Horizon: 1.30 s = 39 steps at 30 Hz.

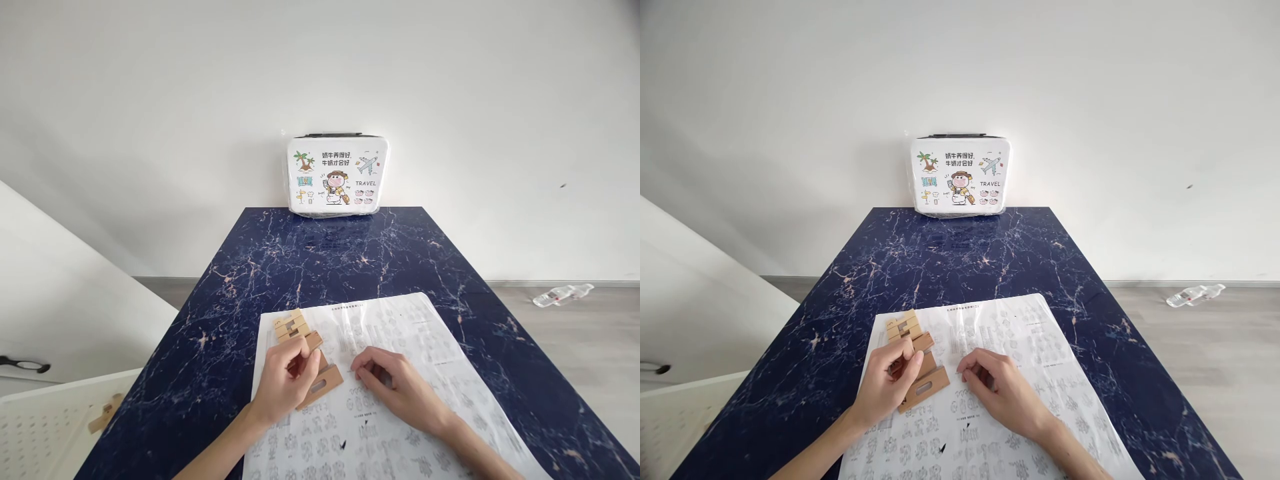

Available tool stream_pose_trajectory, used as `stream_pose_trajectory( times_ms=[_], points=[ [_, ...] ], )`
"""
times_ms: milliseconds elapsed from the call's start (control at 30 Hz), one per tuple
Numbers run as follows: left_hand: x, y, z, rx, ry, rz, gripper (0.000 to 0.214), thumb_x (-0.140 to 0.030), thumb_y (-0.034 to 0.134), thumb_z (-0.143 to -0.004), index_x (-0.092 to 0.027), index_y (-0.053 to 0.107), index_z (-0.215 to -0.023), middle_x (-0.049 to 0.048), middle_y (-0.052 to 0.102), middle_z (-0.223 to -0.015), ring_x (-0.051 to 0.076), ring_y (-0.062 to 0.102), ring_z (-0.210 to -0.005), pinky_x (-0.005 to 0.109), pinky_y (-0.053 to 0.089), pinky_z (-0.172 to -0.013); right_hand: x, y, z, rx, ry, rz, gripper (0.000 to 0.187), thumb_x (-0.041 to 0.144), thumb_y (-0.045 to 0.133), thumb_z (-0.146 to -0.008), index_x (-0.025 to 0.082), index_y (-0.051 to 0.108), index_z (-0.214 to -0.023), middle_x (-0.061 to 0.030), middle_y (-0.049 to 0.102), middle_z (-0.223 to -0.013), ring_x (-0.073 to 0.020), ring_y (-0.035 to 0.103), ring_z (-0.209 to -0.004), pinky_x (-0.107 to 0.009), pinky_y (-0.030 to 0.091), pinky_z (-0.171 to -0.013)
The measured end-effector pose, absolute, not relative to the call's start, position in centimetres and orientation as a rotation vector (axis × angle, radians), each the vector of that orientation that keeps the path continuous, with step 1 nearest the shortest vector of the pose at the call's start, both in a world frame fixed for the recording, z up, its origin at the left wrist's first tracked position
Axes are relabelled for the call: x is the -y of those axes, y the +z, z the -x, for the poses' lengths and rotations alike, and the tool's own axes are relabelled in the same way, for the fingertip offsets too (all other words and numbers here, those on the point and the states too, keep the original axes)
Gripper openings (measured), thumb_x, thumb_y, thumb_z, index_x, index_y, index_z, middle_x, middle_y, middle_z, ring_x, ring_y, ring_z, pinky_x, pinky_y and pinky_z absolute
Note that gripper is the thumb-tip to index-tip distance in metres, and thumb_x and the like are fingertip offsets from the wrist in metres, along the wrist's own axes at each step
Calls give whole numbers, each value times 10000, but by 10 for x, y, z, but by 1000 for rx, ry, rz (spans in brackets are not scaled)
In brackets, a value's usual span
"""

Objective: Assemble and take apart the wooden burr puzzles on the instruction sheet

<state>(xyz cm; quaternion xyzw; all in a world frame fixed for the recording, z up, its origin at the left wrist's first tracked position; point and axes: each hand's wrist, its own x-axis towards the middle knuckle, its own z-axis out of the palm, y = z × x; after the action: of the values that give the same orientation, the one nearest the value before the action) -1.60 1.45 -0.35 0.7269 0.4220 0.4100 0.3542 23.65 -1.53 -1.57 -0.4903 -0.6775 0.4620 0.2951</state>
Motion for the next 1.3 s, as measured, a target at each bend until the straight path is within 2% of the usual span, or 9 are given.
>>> stream_pose_trajectory(
  times_ms=[1300],
  points=[
    [-15,-4,15,-1101,1146,-1987,412,-225,568,-1048,-221,361,-692,-67,385,-597,93,349,-509,226,304,-489,15,-18,-237,1807,1226,1299,161,281,569,-1067,256,723,-1025,-14,713,-887,-173,638,-765,-276,459,-629]
  ],
)
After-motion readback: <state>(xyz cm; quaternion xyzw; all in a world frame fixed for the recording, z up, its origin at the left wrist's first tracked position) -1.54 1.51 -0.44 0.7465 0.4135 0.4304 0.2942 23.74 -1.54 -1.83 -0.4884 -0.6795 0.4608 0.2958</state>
